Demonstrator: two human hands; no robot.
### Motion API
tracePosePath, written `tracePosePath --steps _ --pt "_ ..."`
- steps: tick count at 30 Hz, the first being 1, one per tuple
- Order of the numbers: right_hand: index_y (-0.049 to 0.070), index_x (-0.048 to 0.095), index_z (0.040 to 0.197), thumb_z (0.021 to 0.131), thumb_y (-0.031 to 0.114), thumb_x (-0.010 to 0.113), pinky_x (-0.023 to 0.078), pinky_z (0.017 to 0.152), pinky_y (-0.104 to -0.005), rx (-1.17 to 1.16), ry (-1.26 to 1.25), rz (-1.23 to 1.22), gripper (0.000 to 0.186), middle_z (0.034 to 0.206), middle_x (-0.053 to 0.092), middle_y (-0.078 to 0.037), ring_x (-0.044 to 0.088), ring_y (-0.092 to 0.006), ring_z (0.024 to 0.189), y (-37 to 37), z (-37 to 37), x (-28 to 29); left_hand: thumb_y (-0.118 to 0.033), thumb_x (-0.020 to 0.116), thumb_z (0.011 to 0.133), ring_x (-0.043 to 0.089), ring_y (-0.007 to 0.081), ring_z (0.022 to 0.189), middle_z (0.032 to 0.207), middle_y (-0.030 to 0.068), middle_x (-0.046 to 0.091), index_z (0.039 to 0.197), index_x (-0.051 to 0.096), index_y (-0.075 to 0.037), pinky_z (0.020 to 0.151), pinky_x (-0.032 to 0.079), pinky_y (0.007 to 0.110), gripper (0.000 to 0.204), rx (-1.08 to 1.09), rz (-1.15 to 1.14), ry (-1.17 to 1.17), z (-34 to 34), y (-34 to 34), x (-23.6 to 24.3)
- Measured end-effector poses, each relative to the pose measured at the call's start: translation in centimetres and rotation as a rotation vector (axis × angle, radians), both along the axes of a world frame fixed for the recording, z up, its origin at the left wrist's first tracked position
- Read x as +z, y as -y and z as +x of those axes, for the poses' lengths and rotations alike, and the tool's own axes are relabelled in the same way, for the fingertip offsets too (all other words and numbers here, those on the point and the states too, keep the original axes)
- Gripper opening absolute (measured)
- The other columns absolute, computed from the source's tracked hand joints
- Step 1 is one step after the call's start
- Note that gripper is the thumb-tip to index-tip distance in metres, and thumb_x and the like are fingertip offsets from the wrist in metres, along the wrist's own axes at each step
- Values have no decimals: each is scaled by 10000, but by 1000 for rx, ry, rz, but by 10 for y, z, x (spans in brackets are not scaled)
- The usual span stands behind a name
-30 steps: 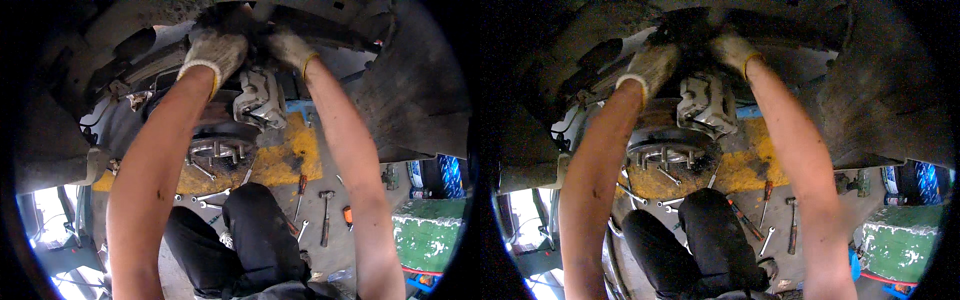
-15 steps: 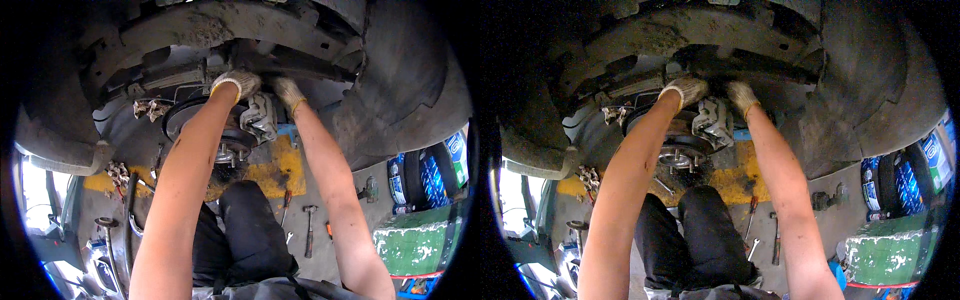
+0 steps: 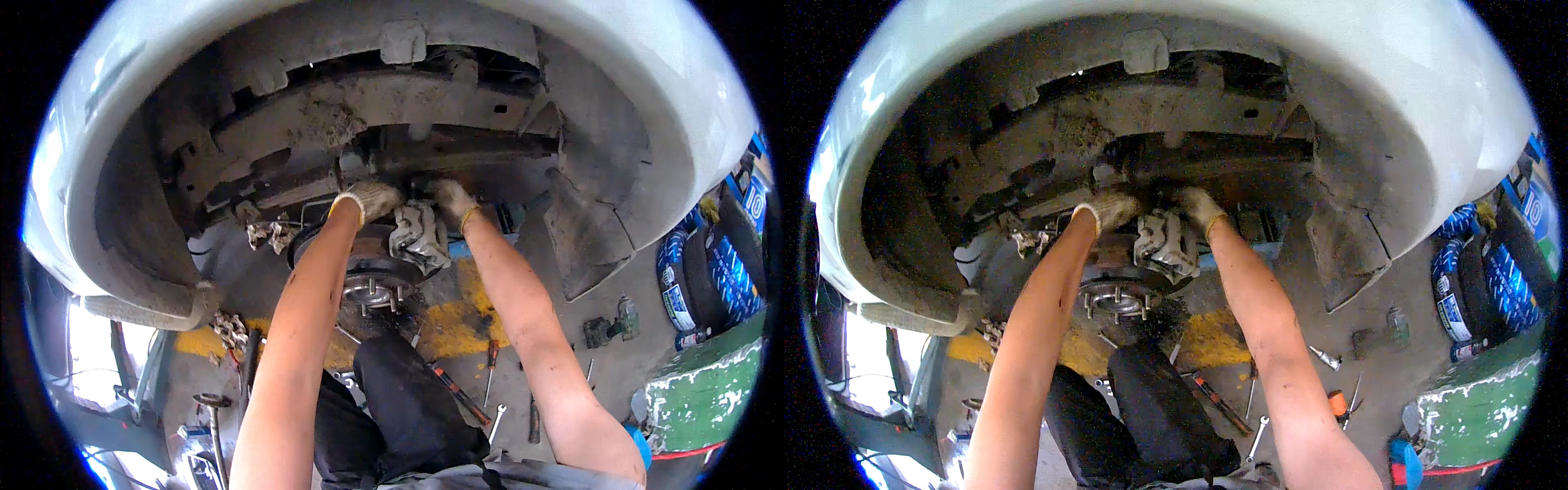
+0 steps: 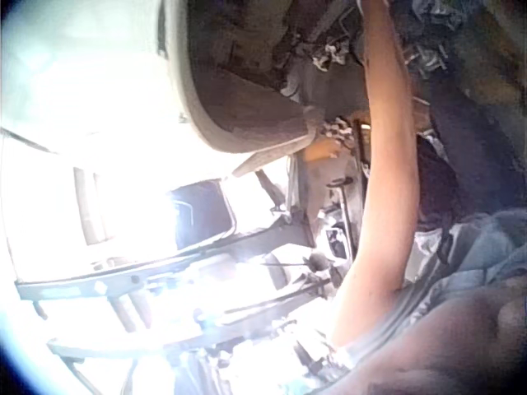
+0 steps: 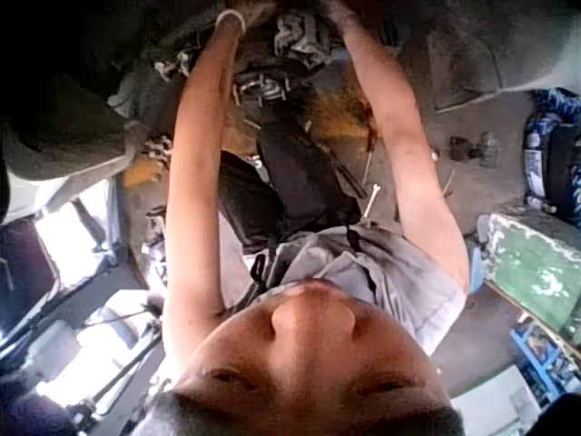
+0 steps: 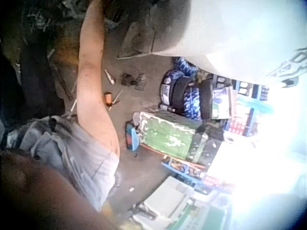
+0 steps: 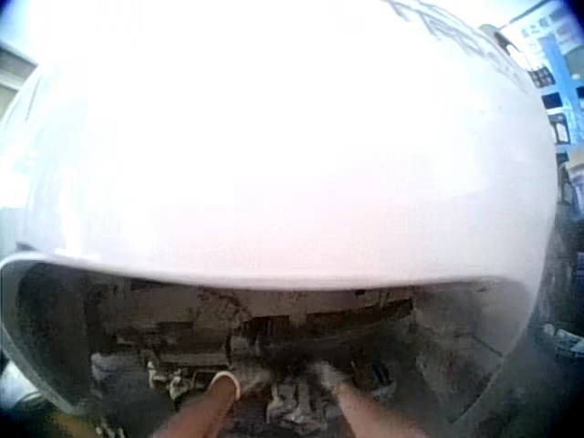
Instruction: The person works on the front wheel assembly of a white car, using a wrench to loosen bolts on the brake caliper. They remove the caliper and use a hammer to tap the brake rotor, then proceed to remove the rotor from the hub.
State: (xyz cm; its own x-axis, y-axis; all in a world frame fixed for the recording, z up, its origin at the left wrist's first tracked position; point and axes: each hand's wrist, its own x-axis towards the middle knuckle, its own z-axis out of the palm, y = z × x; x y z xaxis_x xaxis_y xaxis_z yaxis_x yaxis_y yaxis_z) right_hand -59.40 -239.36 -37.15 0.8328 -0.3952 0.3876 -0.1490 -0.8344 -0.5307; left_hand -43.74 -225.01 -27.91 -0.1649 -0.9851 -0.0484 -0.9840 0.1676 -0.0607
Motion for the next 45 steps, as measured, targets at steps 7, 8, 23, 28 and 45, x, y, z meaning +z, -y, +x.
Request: tracePosePath --steps 7,8,23,28,45 --pt "69 568 1087 801 96 491 439 812 -311 -34 169 463 297 1067 586 -121 569 -258 933 -6 -7 -2 -223 403 857 591 282 870 1047 122 590 1020 543 -91 735 456 389 252 97 200 167 -37 -1 17" --pt "71 569 1085 810 109 487 438 813 -312 -46 120 209 289 1064 588 -119 570 -253 931 -7 -1 5 -274 418 837 562 292 937 1090 132 566 1066 536 -98 784 439 380 312 195 211 108 -37 1 18" --pt "96 569 1112 838 135 456 412 868 -314 -19 337 466 299 1127 559 -118 539 -243 1005 10 47 -55 -344 391 838 477 315 1091 1197 143 503 1136 536 -96 912 382 365 415 218 343 141 -28 17 5" --pt "97 595 1071 798 138 494 423 843 -327 -55 209 33 294 1084 582 -119 546 -263 994 22 53 -57 -154 392 851 500 282 1070 1211 121 507 1156 537 -104 896 391 345 341 189 183 -158 1 15 -10" --pt "217 515 1174 828 143 432 430 856 -365 -129 -122 -216 363 1145 549 -79 536 -245 1017 -2 28 -25 -71 425 813 501 325 1065 1213 145 495 1187 500 -72 917 376 378 381 427 215 -3 -63 3 42"
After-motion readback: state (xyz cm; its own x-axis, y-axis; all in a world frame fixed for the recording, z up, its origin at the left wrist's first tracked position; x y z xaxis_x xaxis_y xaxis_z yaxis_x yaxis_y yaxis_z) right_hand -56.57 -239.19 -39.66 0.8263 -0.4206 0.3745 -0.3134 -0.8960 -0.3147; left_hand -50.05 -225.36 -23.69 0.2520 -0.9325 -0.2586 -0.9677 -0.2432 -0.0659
